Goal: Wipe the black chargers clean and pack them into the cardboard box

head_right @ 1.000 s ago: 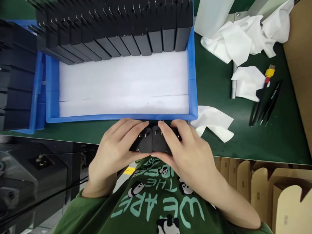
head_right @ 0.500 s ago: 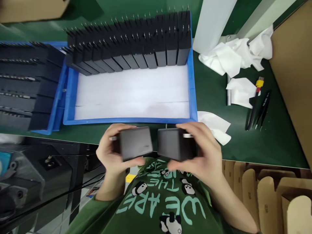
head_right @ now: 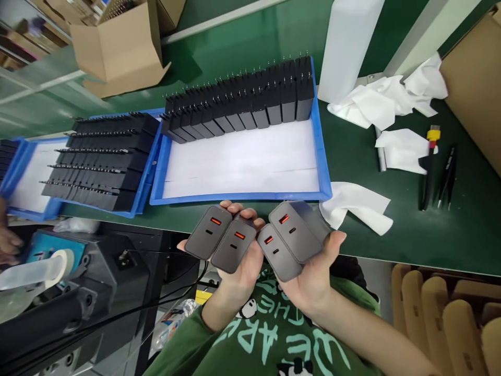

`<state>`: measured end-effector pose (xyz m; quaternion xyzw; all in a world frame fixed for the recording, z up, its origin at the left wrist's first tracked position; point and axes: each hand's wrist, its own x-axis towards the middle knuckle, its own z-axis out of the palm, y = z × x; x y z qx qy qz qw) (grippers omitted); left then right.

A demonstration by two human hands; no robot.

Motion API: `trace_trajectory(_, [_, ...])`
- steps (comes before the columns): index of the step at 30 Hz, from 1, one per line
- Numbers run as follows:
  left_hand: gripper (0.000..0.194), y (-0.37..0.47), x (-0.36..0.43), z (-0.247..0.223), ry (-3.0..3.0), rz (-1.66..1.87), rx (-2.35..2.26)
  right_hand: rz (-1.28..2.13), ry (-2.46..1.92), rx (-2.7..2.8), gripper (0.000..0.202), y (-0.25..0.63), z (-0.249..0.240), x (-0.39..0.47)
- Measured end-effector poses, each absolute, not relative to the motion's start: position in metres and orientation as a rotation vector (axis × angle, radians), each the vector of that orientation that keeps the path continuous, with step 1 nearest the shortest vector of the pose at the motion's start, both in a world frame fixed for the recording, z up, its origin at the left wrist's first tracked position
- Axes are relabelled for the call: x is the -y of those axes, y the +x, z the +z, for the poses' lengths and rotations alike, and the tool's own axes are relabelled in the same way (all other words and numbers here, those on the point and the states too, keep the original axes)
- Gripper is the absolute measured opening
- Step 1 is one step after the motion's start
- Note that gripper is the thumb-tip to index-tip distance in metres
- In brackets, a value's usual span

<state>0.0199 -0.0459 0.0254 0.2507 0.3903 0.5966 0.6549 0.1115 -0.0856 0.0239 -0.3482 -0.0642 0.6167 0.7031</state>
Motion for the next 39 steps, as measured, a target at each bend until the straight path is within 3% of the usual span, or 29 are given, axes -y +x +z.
trace_trajectory(6, [0.078, 0.02, 0.05, 0.026, 0.697, 1.321, -0.92, 1.413, -0.734, 0.157, 0.064, 0.113, 0.025, 0.087])
trace_trajectory(20, [0.085, 0.025, 0.049, 0.03, 0.683, 1.363, -0.941, 1.422, -0.688, 0.062, 0.068, 0.112, 0.02, 0.09])
trace_trajectory(26, [0.062, 0.023, 0.051, 0.024, 1.049, 1.289, -0.98, 1.452, -0.647, 0.043, 0.065, 0.112, 0.02, 0.092])
trace_trajectory(29, [0.064, 0.023, 0.052, 0.021, 1.147, 1.27, -0.998, 1.473, -0.632, 0.022, 0.066, 0.113, 0.019, 0.092])
trace_trajectory(36, [0.045, 0.026, 0.05, 0.031, 0.886, 1.314, -0.958, 1.491, -0.661, -0.044, 0.066, 0.116, 0.02, 0.091])
trace_trajectory(39, [0.05, 0.03, 0.051, 0.033, 0.809, 1.337, -0.92, 1.513, -0.647, -0.063, 0.064, 0.113, 0.021, 0.089])
